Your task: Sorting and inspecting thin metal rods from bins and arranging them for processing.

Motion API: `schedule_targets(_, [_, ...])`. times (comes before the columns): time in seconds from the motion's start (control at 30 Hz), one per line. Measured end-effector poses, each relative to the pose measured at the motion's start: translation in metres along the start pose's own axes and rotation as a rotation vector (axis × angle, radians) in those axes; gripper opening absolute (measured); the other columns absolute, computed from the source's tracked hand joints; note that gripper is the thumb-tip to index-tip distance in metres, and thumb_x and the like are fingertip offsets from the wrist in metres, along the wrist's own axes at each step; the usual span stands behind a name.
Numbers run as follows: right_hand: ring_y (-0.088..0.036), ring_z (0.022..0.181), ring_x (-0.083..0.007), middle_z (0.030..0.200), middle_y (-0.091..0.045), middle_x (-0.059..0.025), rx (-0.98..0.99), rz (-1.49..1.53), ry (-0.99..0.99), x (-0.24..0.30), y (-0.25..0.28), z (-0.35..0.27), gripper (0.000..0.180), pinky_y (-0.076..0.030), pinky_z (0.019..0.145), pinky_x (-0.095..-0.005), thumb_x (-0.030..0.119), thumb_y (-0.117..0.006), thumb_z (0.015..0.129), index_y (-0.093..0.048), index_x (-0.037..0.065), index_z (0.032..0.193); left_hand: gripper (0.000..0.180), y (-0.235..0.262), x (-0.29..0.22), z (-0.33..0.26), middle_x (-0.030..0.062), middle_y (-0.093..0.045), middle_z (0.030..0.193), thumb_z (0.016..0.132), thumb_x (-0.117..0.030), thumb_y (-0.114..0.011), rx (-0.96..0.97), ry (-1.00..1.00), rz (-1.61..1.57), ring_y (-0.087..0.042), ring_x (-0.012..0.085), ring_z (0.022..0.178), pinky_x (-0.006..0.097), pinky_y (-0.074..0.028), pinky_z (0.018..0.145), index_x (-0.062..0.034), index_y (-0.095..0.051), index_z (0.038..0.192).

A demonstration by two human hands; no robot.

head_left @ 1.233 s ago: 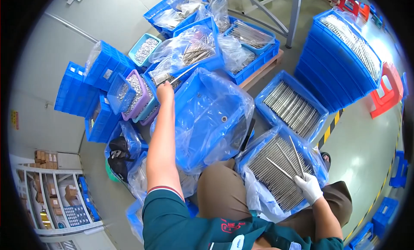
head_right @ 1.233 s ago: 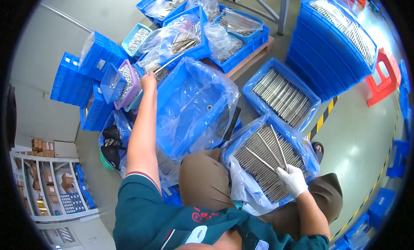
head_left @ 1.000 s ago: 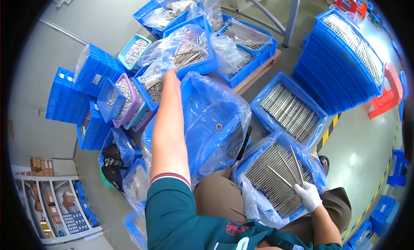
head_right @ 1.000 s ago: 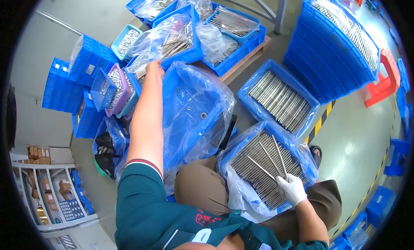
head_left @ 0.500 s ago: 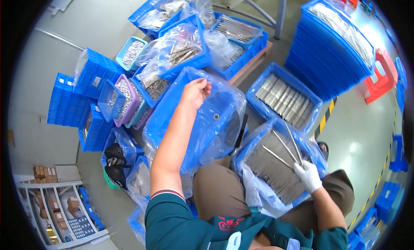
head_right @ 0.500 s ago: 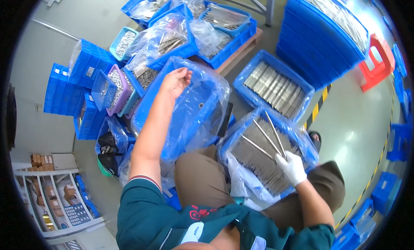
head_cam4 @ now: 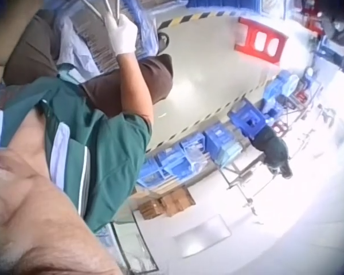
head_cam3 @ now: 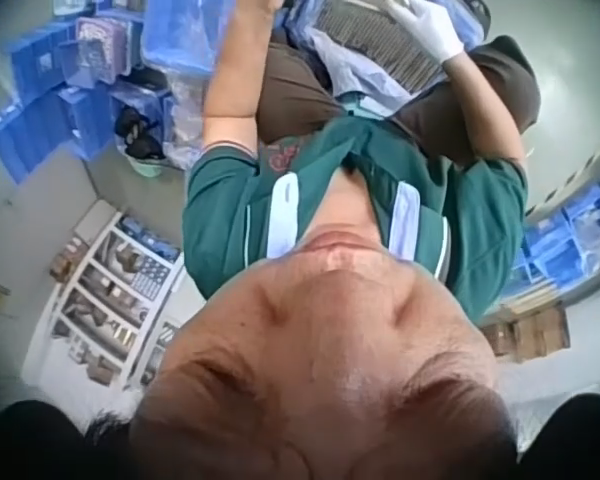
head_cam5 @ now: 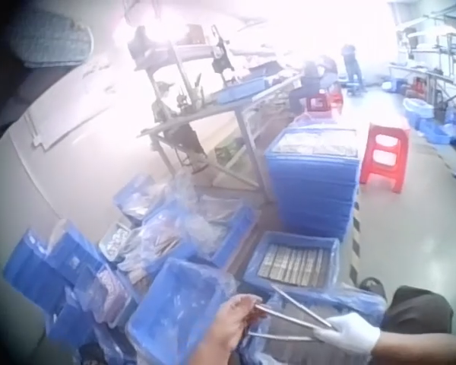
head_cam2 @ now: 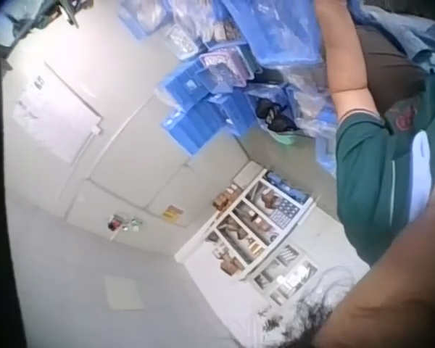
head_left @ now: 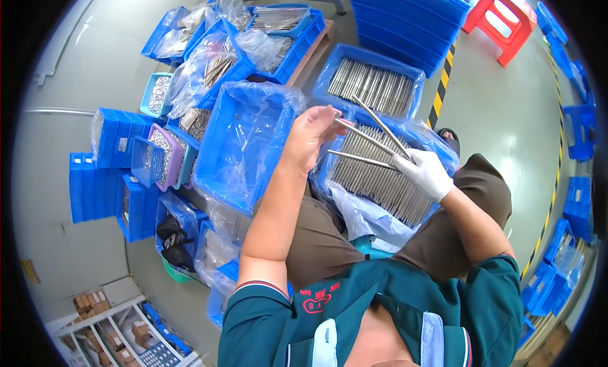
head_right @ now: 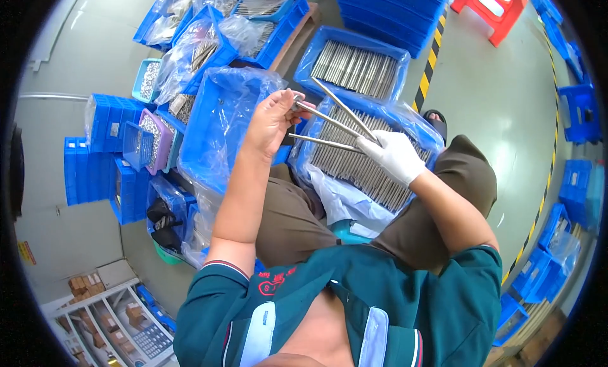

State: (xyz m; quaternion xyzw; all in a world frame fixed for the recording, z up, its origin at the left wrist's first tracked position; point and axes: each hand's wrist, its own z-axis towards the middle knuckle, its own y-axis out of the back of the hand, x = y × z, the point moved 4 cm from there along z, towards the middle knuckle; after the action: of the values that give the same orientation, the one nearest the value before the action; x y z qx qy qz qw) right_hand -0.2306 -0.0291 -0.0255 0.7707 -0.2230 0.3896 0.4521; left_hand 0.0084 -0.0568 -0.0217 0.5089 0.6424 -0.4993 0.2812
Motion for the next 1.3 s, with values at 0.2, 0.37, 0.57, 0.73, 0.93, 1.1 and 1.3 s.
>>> schedule_targets(0.2, [-0.059,0.068,-0.034,0.073,-0.06,-0.019,-0.06,-0.106,0.059,-0.001,0.005,-0.013,0.037,-0.045,0.063,-0.0391,0.039,-0.054,0.087,-0.065,0.003,0.088,0.016,-0.01,-0.005,-0.009,0.0134,-0.066,0.096,0.086,-0.011,-0.062,0.11,-0.148,0.015,-0.062,0.0166,0.091,0.026,-0.045,0.08,-0.003,-0.058,0.099])
schedule_targets(0.37, [-0.059,0.067,-0.0321,0.072,-0.059,-0.0172,-0.015,-0.028,0.068,0.007,0.008,-0.02,0.035,-0.045,0.062,-0.0373,0.038,-0.054,0.087,-0.065,0.005,0.087,0.018,-0.014,-0.013,-0.015,0.015,-0.065,0.097,0.086,-0.011,-0.062,0.182,-0.157,0.009,-0.062,0.0189,0.094,0.029,-0.046,0.085,-0.001,-0.057,0.1])
schedule_targets(0.57, [-0.057,0.062,-0.0245,0.068,-0.057,-0.0147,0.017,0.018,0.03,0.0,-0.002,-0.018,0.039,-0.043,0.06,-0.0351,0.04,-0.054,0.087,-0.064,0.002,0.085,0.024,-0.011,-0.014,-0.018,0.0183,-0.063,0.104,0.086,-0.016,-0.062,0.153,-0.149,0.147,-0.061,0.0225,0.098,0.033,-0.047,0.087,-0.001,-0.055,0.104])
schedule_targets(0.73, [-0.049,0.06,-0.0129,0.066,-0.053,-0.0067,0.294,0.583,-0.229,0.005,-0.01,-0.023,0.045,-0.039,0.056,-0.0294,0.045,-0.053,0.088,-0.063,0.001,0.081,0.032,-0.026,-0.014,-0.024,0.0195,-0.06,0.109,0.084,-0.019,-0.065,0.341,-0.247,0.074,-0.058,0.027,0.104,0.036,-0.045,0.092,-0.0006,-0.054,0.108])
schedule_targets(0.93, [-0.045,0.06,-0.0076,0.065,-0.051,0.0008,0.138,0.276,-0.063,0.005,-0.003,-0.017,0.037,-0.038,0.055,-0.0247,0.037,-0.057,0.088,-0.061,0.002,0.079,0.03,-0.005,-0.018,-0.023,0.0126,-0.064,0.094,0.087,-0.024,-0.061,0.117,-0.226,0.274,-0.063,0.0209,0.085,0.032,-0.048,0.082,0.0001,-0.055,0.105])
schedule_targets(1.1, [-0.055,0.065,-0.0196,0.069,-0.058,-0.0109,0.185,0.146,-0.025,-0.004,-0.009,-0.018,0.044,-0.043,0.064,-0.0328,0.042,-0.052,0.088,-0.065,0.001,0.091,0.03,0.016,-0.04,-0.025,0.0104,-0.067,0.087,0.09,-0.031,-0.057,-0.135,-0.355,0.253,-0.063,0.0143,0.079,0.026,-0.046,0.073,-0.0027,-0.058,0.098])
schedule_targets(1.3, [-0.049,0.06,-0.0124,0.063,-0.052,-0.0066,0.281,0.066,-0.024,0.005,-0.017,-0.018,0.038,-0.041,0.059,-0.029,0.037,-0.053,0.09,-0.061,0.0,0.087,0.036,-0.012,-0.017,-0.016,0.014,-0.066,0.092,0.088,-0.036,-0.058,0.095,-0.238,0.229,-0.062,0.0189,0.089,0.028,-0.044,0.079,-0.0018,-0.058,0.101])
